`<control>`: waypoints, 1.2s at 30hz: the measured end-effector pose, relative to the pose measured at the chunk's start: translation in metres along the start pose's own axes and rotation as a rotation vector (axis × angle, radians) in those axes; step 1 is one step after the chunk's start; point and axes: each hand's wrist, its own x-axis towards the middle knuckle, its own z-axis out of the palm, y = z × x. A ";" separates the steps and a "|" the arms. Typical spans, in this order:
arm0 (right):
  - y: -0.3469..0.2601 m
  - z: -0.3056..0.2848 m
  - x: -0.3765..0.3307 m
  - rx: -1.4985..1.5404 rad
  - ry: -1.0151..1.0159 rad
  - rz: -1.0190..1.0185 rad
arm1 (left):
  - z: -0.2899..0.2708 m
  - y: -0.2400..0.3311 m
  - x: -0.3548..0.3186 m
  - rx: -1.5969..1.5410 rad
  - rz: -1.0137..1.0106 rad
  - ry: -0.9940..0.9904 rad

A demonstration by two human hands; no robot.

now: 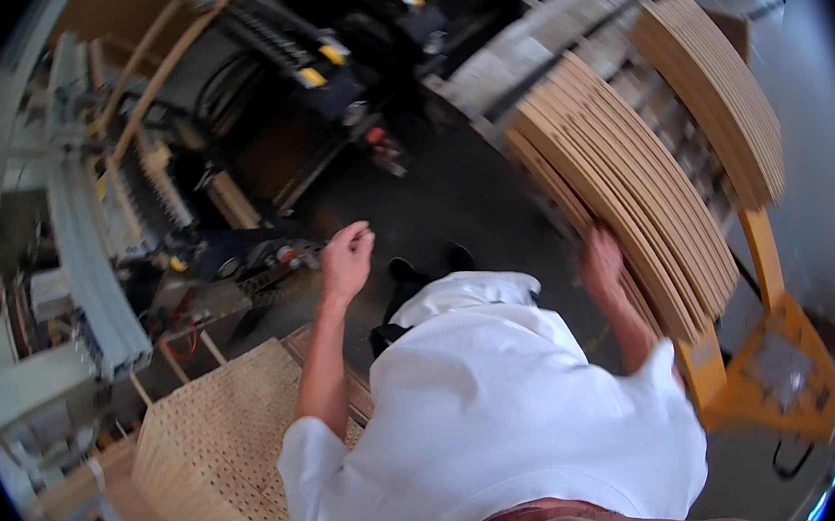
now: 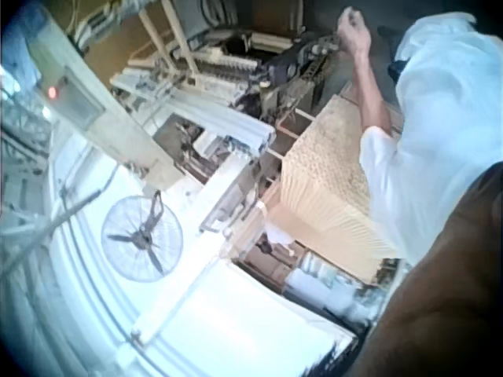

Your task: The person repeatedly picks up thin wooden slats from a stack and places them into a jig on a machine. They then retrieve the slats from the jig and return them to the stack, repeating this cycle continuously.

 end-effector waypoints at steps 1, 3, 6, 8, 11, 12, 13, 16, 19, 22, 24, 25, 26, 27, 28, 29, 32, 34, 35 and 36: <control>0.006 0.005 -0.010 0.055 -0.048 0.095 | -0.006 -0.001 0.016 0.015 0.011 -0.014; 0.019 0.010 -0.026 0.029 0.031 0.123 | -0.017 -0.018 0.046 -0.005 0.029 -0.005; 0.023 0.016 -0.031 0.077 0.130 0.110 | -0.045 -0.033 0.102 0.028 0.029 -0.002; 0.013 0.005 -0.027 0.090 0.089 0.138 | -0.075 -0.054 0.146 0.092 0.048 0.089; -0.020 -0.023 -0.017 0.131 0.059 0.172 | -0.135 -0.096 0.230 0.229 0.102 0.278; -0.037 -0.035 -0.013 0.153 0.093 0.156 | -0.159 -0.106 0.259 0.312 0.127 0.357; -0.057 -0.049 -0.001 0.171 0.126 0.131 | -0.186 -0.119 0.287 0.390 0.144 0.443; -0.126 -0.082 0.035 0.235 0.155 0.119 | -0.263 -0.128 0.366 0.570 0.038 0.407; -0.190 -0.109 0.070 0.380 0.183 0.091 | -0.318 -0.125 0.431 0.740 -0.102 0.397; -0.257 -0.147 0.114 0.464 0.166 0.043 | -0.348 -0.117 0.471 0.799 -0.197 0.345; -0.289 -0.166 0.149 0.470 0.131 -0.026 | -0.359 -0.130 0.481 0.824 -0.179 0.377; -0.304 -0.176 0.169 0.475 0.111 -0.070 | -0.363 -0.140 0.484 0.847 -0.151 0.403; -0.323 -0.187 0.188 0.500 0.058 -0.049 | -0.363 -0.150 0.484 0.870 -0.122 0.421; -0.338 -0.197 0.207 0.463 0.049 -0.109 | -0.361 -0.148 0.481 0.834 -0.056 0.377; -0.349 -0.199 0.226 0.441 0.041 -0.170 | -0.357 -0.132 0.473 0.812 0.011 0.341; -0.362 -0.201 0.249 0.422 0.028 -0.248 | -0.353 -0.123 0.461 0.790 0.061 0.313; -0.417 -0.200 0.321 0.421 0.091 -0.538 | -0.310 -0.129 0.414 0.535 0.171 0.307; -0.458 -0.193 0.364 0.423 0.079 -0.698 | -0.275 -0.102 0.358 0.474 0.130 0.257; -0.480 -0.185 0.386 0.434 0.076 -0.775 | -0.264 -0.087 0.330 0.443 0.110 0.205; -0.503 -0.174 0.407 0.443 0.058 -0.847 | -0.251 -0.083 0.303 0.393 0.117 0.192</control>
